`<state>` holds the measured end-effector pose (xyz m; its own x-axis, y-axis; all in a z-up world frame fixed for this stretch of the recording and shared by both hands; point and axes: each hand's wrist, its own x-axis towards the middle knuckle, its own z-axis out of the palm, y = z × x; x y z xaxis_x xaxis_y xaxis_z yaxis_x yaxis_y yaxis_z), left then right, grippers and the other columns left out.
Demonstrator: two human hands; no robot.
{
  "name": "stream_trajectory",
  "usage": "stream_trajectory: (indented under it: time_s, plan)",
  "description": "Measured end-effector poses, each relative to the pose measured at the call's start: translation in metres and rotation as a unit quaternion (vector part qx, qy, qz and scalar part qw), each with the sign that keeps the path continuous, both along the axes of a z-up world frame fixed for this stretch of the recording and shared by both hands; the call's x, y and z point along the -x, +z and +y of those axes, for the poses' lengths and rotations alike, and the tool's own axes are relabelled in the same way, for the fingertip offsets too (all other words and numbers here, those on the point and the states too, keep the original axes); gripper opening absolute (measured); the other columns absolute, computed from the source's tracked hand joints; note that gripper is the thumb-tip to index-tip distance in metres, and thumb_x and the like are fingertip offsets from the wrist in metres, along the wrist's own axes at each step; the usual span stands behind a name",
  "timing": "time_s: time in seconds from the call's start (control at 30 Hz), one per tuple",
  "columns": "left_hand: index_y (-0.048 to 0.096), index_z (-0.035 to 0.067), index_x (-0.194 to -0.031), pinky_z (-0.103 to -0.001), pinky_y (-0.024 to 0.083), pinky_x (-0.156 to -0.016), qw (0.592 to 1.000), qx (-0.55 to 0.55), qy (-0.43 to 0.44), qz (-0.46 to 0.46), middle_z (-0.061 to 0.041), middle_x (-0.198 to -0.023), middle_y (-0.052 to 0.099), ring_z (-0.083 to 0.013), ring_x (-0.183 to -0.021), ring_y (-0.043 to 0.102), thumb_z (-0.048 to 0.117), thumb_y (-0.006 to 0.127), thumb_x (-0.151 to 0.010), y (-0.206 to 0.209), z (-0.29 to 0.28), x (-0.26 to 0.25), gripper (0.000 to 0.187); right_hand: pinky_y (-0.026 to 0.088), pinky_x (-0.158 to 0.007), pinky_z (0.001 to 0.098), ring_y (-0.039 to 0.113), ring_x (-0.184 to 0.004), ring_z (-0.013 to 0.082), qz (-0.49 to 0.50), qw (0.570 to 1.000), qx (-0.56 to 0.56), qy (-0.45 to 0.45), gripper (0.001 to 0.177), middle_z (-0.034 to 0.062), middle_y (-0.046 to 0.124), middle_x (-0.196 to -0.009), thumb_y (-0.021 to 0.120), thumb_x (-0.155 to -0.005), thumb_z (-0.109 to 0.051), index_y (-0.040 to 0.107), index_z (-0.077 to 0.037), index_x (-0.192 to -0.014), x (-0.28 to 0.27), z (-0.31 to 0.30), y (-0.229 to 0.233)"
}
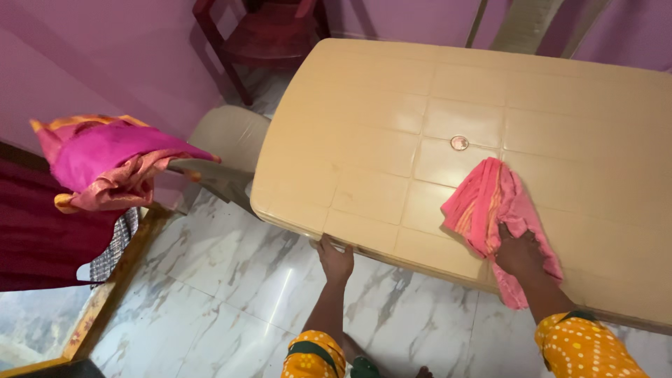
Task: The person wipes a plastic table and a plastic chair using a cloth, then folds the cloth.
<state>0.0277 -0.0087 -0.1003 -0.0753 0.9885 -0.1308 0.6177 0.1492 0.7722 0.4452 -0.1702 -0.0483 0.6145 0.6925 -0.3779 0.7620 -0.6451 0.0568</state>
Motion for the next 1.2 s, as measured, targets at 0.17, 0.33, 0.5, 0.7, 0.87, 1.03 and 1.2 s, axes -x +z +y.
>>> stream_trajectory:
  time_s: [0.17,0.33,0.5,0.7,0.87,1.03,1.2]
  plan:
    - [0.046,-0.002,-0.14,-0.049,0.038,-0.112,0.997,0.012,0.059,-0.056,-0.028,-0.142,0.042,-0.0446,-0.132,0.044,0.021,0.085,-0.077,0.001,0.01,0.002,0.077,0.044,-0.11,0.0622,0.037,-0.144,0.0562,0.01,0.999,0.019,-0.036,0.09,0.0354,0.027,-0.16,0.073,-0.088,-0.048,0.025,-0.04,-0.164,0.004,0.001,0.001]
    - [0.055,0.001,-0.13,-0.045,0.042,-0.11,0.99,0.059,0.106,-0.071,-0.024,-0.137,0.047,-0.0394,-0.129,0.049,0.017,0.082,-0.076,0.022,0.016,0.001,0.062,0.041,-0.112,0.0624,0.031,-0.147,0.0541,0.021,0.997,0.036,-0.059,0.089,0.0325,0.017,-0.165,0.07,-0.089,-0.04,0.022,-0.041,-0.164,0.004,0.004,-0.002]
    - [0.057,0.001,-0.125,-0.044,0.041,-0.108,0.989,0.058,0.116,-0.068,-0.023,-0.132,0.048,-0.0394,-0.127,0.048,0.008,0.078,-0.073,0.033,0.016,-0.002,0.056,0.039,-0.112,0.0612,0.028,-0.147,0.0547,0.007,0.998,0.038,-0.054,0.09,0.0329,0.012,-0.166,0.068,-0.091,-0.037,0.017,-0.042,-0.165,0.003,0.004,-0.007]
    - [0.054,-0.002,-0.13,-0.044,0.05,-0.1,0.976,0.075,0.142,-0.15,-0.023,-0.131,0.049,-0.037,-0.12,0.055,0.004,0.067,-0.075,0.046,0.012,-0.006,0.057,0.042,-0.112,0.0603,0.03,-0.148,0.053,0.008,0.997,0.05,-0.06,0.093,0.032,0.014,-0.167,0.07,-0.09,-0.039,0.016,-0.042,-0.166,0.006,0.003,-0.008]
    - [0.05,0.0,-0.136,-0.045,0.054,-0.1,0.96,0.099,0.133,-0.224,-0.023,-0.136,0.053,-0.0358,-0.124,0.061,0.002,0.07,-0.07,0.06,0.012,-0.011,0.069,0.041,-0.112,0.0625,0.031,-0.147,0.0531,-0.003,0.997,0.046,-0.057,0.093,0.0326,0.015,-0.166,0.07,-0.09,-0.042,0.016,-0.041,-0.166,0.007,0.002,-0.01]
    - [0.039,0.003,-0.148,-0.046,0.041,-0.109,0.987,0.056,0.101,-0.107,-0.028,-0.143,0.038,-0.0435,-0.131,0.044,0.005,0.074,-0.077,0.03,0.01,-0.008,0.079,0.043,-0.109,0.0622,0.031,-0.146,0.055,-0.01,0.999,0.029,-0.044,0.094,0.0339,0.016,-0.165,0.071,-0.088,-0.042,0.017,-0.041,-0.165,0.006,0.001,-0.01]
    - [0.036,-0.002,-0.148,-0.05,0.043,-0.107,0.999,-0.028,0.019,-0.016,-0.033,-0.136,0.046,-0.0478,-0.124,0.05,0.017,0.078,-0.081,-0.006,0.012,0.001,0.082,0.043,-0.11,0.0632,0.034,-0.145,0.0526,-0.006,0.997,0.05,-0.058,0.094,0.0326,0.018,-0.165,0.072,-0.088,-0.043,0.018,-0.042,-0.165,0.012,0.002,0.001]
